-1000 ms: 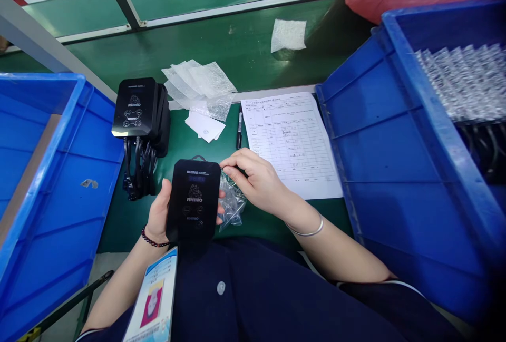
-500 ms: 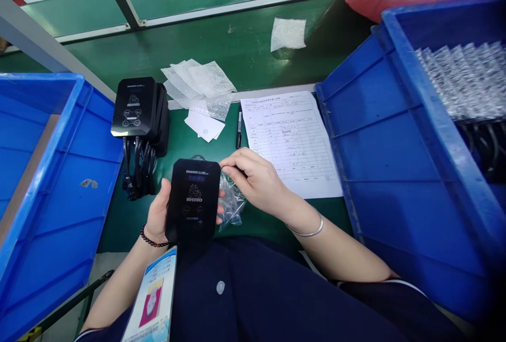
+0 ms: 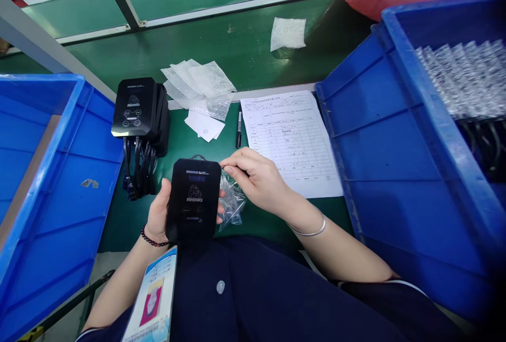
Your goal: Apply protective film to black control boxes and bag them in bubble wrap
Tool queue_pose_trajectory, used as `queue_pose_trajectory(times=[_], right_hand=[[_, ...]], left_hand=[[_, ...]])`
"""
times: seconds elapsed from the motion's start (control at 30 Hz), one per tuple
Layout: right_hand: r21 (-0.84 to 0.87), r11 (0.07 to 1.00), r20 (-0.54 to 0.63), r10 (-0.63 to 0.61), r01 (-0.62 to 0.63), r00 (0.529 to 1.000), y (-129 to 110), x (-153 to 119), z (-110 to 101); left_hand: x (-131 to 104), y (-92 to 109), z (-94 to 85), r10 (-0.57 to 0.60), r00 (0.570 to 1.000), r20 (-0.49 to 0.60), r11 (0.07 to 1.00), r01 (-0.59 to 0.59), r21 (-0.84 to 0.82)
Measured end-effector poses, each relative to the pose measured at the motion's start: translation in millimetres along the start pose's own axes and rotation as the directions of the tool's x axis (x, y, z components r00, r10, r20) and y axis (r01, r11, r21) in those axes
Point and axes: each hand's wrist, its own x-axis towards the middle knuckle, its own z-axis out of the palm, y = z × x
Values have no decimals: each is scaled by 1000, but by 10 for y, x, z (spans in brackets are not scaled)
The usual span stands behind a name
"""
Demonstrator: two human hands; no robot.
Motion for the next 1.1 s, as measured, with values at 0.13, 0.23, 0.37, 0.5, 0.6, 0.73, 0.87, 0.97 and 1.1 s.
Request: queue_pose_trajectory(times=[0.13,0.23,0.37,0.5,0.6,0.73,0.87,0.97,1.1], right_hand=[[-23,999,-13,-24,23,1000,-6,0,-2],[-37,999,-17,-27,26,1000,-4,-9,3],[-42,999,-23,-33,32,999,6,-19,13],[-43,998,-23,-42,41,999,6,-14,8],[-29,999,-13,-36,35,999,3,-9,0],[-21,1000,-8,-17,17,1000,9,-9,-4],[-36,999,-19,-29,28,999,21,-11,-2],[-49,998,-14,-31,31,999,24,-17,0],[-56,998,-11,-26,26,1000,15,-26,5]], left_hand=[[5,-1,9,3,1000,2,1000,-3,-3],[14,-1,8,2,1000,0,1000,-2,4],[24,-2,7,-1,1000,-10,1000,1,12],[22,-5,2,6,1000,-9,1000,-5,14],[12,-6,-5,5,1000,-6,1000,-5,17],[1,-1,-3,-1,1000,-11,1000,1,15],[6,4,4,-1,1000,-15,1000,2,11],[10,1,8,-3,1000,-28,1000,4,14],[13,-4,13,-1,999,-35,1000,1,17]])
